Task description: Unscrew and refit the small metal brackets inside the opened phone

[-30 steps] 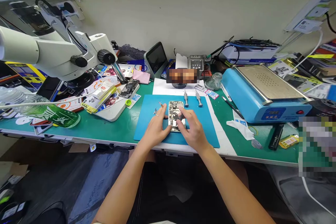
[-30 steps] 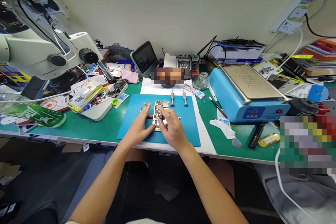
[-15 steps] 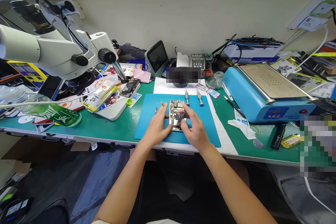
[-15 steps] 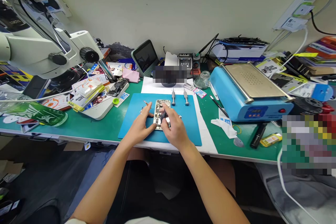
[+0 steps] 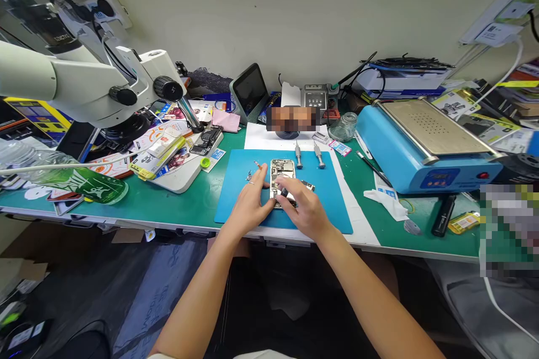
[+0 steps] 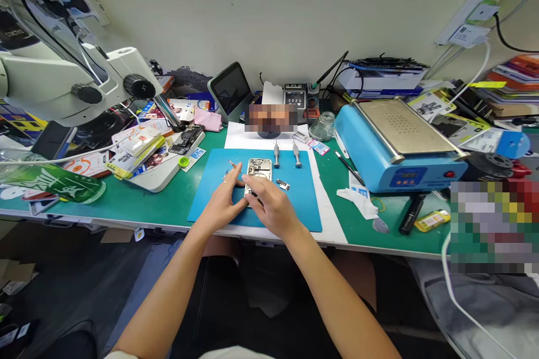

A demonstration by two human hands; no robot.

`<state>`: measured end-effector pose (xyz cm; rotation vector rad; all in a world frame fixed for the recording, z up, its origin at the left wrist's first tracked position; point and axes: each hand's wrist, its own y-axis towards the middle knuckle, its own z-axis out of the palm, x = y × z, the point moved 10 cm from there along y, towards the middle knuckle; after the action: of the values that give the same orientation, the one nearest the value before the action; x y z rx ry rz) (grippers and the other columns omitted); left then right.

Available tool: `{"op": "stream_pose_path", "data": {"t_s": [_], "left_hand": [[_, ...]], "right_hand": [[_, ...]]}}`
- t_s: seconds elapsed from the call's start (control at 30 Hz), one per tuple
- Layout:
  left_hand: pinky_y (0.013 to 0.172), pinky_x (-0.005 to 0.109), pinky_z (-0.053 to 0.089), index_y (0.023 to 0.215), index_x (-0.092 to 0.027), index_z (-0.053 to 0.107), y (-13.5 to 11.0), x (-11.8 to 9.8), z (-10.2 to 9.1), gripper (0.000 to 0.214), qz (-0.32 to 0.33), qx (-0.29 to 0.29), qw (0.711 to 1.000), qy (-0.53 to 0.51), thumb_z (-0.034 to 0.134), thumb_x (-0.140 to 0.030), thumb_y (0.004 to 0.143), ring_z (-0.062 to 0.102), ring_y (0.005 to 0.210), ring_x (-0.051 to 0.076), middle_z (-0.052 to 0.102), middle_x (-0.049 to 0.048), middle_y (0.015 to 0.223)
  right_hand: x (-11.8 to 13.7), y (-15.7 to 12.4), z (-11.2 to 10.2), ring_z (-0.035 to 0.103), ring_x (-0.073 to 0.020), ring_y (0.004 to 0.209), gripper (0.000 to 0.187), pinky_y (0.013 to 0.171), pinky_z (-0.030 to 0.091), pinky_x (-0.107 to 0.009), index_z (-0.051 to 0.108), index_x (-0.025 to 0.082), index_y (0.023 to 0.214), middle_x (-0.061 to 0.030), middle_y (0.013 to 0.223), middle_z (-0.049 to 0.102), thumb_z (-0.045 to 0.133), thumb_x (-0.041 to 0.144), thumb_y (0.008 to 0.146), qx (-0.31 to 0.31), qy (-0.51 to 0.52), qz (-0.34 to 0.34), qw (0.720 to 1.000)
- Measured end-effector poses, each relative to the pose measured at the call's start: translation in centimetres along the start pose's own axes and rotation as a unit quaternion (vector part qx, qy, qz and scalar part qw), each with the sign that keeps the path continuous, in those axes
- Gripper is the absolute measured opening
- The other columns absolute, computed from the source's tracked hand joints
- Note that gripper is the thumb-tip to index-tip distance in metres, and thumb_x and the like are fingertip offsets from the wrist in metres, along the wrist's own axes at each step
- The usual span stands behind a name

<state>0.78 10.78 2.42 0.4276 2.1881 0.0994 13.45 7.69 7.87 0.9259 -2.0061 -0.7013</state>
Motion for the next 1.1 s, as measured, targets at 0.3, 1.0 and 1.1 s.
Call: {"op": "stream_pose_path", "data": {"t_s": [0.3,1.0,1.1], "left_hand": [[0.112,0.049,0.049,0.169,-0.026,0.015,0.0,0.1,0.1,0.088,-0.006,0.006,1.000,-0.002,0.059,-0.019,0.094,0.065,0.126,0.028,0.043,0.0165,0.165],[0.113,0.051,0.049,0.169,-0.024,0.017,0.1,0.2,0.1,0.088,-0.002,0.006,1.000,-0.014,0.061,-0.023,0.093,0.066,0.124,0.030,0.041,0.0177,0.166],[0.115,0.051,0.047,0.170,-0.024,0.016,0.1,0.3,0.0,0.088,0.004,0.001,1.000,-0.013,0.061,-0.024,0.094,0.066,0.125,0.030,0.044,0.0176,0.164]], "right_hand": [[-0.2,-0.1,0.2,0.075,-0.0219,0.095,0.068,0.082,0.066,-0.036,0.033,0.036,0.163,-0.0082,0.114,0.073,0.057,0.013,0.104,-0.002,-0.015,0.007,1.000],[-0.8,0.0,-0.7,0.074,-0.0260,0.116,0.055,0.093,0.068,-0.043,0.045,0.037,0.154,-0.0091,0.129,0.072,0.061,0.019,0.104,-0.021,-0.012,0.035,0.999],[-0.9,0.2,-1.0,0.074,-0.0250,0.113,0.053,0.091,0.068,-0.042,0.047,0.035,0.153,-0.0096,0.125,0.071,0.058,0.016,0.105,-0.025,-0.010,0.051,0.998]]}}
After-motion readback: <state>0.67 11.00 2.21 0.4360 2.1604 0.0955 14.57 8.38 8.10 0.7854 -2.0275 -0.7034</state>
